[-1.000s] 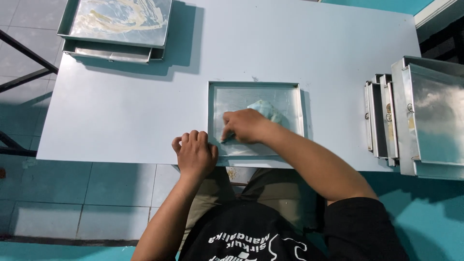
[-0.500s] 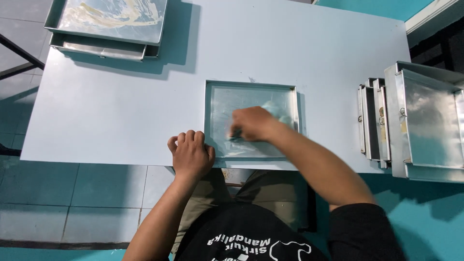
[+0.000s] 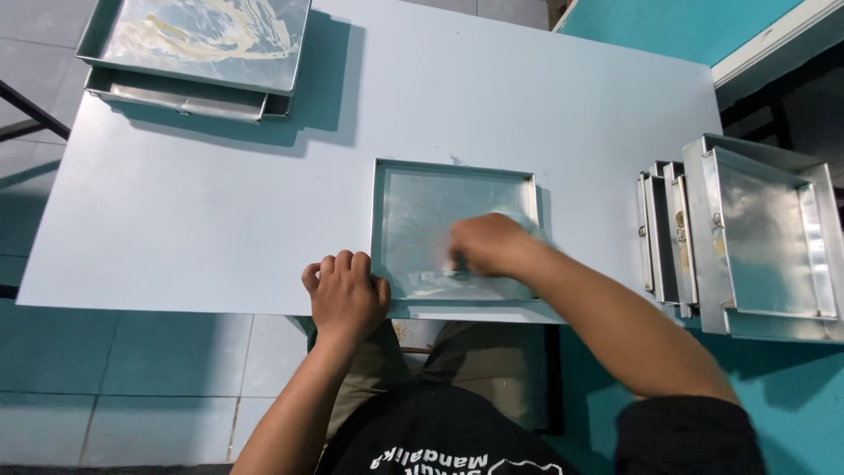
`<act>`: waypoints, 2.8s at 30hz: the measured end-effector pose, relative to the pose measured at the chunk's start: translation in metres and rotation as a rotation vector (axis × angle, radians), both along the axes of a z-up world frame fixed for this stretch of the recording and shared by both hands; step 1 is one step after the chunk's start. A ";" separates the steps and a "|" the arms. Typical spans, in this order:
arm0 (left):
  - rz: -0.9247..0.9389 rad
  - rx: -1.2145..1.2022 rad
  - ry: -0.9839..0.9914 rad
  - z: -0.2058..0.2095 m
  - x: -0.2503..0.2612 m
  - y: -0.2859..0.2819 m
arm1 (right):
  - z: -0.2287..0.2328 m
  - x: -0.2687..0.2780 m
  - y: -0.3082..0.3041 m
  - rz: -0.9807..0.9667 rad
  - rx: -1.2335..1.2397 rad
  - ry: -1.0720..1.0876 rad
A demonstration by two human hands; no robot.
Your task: The person wipes a rectangular metal tray with a cloth, removing a white residue from the surface. They clean the tray thoroughly, including the edges and corners, and then lift it to wipe the sides before placing it back down.
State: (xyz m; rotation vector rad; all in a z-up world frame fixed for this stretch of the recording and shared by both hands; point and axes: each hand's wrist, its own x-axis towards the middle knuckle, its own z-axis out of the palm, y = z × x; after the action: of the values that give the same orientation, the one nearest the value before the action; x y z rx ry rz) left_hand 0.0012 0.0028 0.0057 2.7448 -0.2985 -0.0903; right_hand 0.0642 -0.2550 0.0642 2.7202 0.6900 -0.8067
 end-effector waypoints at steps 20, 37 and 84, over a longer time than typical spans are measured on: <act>0.019 0.046 -0.109 -0.016 0.002 -0.002 | -0.004 0.006 0.082 0.149 0.299 -0.063; 0.063 -0.002 -0.199 -0.023 0.001 -0.004 | 0.028 -0.026 -0.031 -0.091 -0.186 0.122; -0.003 0.015 -0.137 -0.016 0.005 -0.002 | 0.037 -0.020 -0.025 -0.286 0.044 0.022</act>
State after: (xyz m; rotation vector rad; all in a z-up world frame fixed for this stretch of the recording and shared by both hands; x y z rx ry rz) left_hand 0.0058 0.0009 -0.0106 2.7703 -0.3407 0.0957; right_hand 0.0445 -0.2798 0.1012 2.8949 0.3288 -0.8917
